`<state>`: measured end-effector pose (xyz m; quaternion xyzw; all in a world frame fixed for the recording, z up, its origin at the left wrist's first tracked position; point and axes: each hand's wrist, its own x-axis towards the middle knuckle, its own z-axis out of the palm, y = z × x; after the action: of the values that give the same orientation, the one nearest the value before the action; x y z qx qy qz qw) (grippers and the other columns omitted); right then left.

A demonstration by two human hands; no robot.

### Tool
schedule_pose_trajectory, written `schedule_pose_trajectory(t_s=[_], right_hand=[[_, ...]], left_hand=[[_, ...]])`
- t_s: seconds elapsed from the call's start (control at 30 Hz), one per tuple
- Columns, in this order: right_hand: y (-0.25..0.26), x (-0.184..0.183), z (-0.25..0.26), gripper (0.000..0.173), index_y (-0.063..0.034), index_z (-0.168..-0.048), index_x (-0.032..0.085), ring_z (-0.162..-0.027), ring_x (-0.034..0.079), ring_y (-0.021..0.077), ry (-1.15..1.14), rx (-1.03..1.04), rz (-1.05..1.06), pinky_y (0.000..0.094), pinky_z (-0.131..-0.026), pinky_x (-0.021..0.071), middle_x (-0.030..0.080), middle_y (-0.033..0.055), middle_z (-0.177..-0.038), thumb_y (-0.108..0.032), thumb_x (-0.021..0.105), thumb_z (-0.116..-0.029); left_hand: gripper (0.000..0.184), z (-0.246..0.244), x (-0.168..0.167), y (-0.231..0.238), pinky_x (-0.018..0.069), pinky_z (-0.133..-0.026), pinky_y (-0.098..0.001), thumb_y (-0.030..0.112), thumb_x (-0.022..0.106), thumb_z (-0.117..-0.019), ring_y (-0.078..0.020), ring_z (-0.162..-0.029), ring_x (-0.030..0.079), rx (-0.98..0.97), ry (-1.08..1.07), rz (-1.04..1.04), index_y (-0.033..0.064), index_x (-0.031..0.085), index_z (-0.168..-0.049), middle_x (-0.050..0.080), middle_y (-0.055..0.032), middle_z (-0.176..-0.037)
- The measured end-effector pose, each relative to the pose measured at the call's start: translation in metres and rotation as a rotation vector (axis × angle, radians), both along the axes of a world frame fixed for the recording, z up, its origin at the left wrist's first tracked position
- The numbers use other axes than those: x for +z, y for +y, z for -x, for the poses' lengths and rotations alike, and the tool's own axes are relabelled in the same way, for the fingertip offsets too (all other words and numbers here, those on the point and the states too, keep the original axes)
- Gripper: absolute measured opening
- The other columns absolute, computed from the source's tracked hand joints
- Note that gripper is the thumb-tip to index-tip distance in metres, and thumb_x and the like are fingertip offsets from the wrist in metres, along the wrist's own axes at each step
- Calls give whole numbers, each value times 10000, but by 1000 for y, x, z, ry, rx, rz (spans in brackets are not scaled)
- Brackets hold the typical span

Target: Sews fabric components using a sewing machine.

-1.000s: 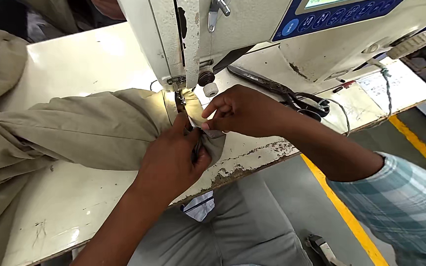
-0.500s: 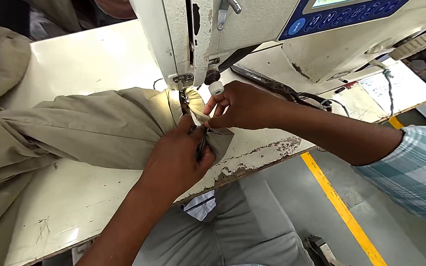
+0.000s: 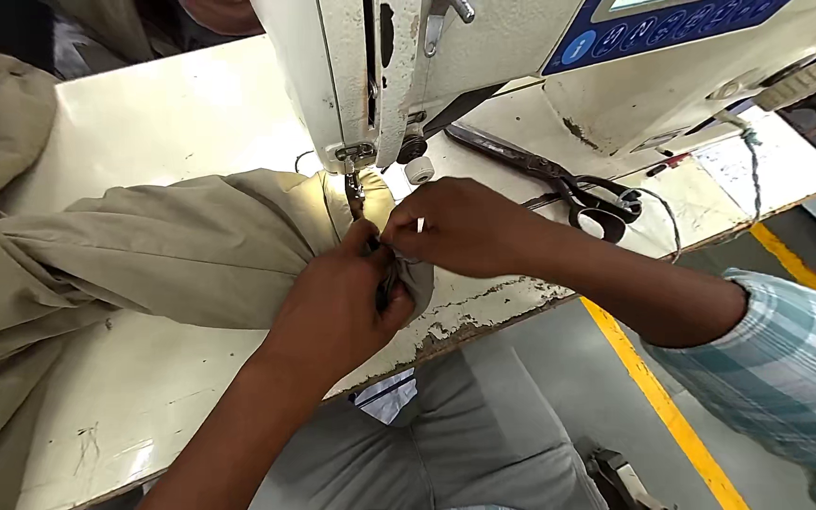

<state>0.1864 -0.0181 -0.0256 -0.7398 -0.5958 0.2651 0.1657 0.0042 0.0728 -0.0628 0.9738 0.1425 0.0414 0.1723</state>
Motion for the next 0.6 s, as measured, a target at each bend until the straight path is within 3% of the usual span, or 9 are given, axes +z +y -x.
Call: schedule_pose_trajectory(t_s=[0.07,0.13,0.17,0.3,0.4,0.5,0.6], right_hand=[[8,-14,-13,300,-106,-940,730,-762,676,240,11,-162,-123,527,-674,526,682,63,-804,-342,565,-1025],[21,-32,-20,271,-90,-1012,718,-863,679,269,26,-293,-233,543,-739,534,686,87,-894,-354,660,-982],[27,-39,-20,250,-93,-994,720,-894,677,268,37,-338,-266,539,-748,532,688,89,-913,-339,691,-961],[47,-59,-16,164,-138,-819,697,-783,672,238,24,-480,-328,506,-610,480,675,43,-789,-297,727,-850],[52,-57,-13,152,-124,-867,703,-795,675,257,24,-518,-365,512,-607,478,679,59,-816,-256,738,-800],[38,-55,-9,200,-82,-951,694,-837,684,269,3,-480,-421,515,-682,529,686,89,-876,-265,734,-880],[11,-40,-2,288,-118,-1001,706,-687,648,154,44,-326,-355,424,-633,531,671,-2,-780,-403,677,-967]], left_hand=[[287,1,-1,3,562,-571,-336,382,589,-919,-118,-705,643,-16,-13,-8,143,746,-941,628,-48,-1247],[304,2,-3,4,544,-541,-321,395,577,-921,-102,-660,617,-22,-31,-15,144,748,-929,630,-52,-1267],[313,1,-4,4,528,-516,-314,404,575,-921,-94,-624,594,-21,-44,-22,144,749,-919,632,-54,-1266],[332,-1,-7,-2,510,-497,-314,413,579,-909,-104,-612,590,12,-61,-37,128,751,-909,639,-65,-1267],[330,-2,-4,-4,524,-518,-332,409,590,-906,-128,-654,619,18,-54,-47,123,752,-914,631,-77,-1291],[337,-3,-1,-5,554,-539,-361,422,615,-903,-149,-686,643,33,-34,-56,145,772,-1014,577,-96,-1358],[383,-1,-1,-3,544,-529,-321,436,605,-907,-118,-671,617,50,-28,-60,181,782,-1131,560,-85,-1240]])
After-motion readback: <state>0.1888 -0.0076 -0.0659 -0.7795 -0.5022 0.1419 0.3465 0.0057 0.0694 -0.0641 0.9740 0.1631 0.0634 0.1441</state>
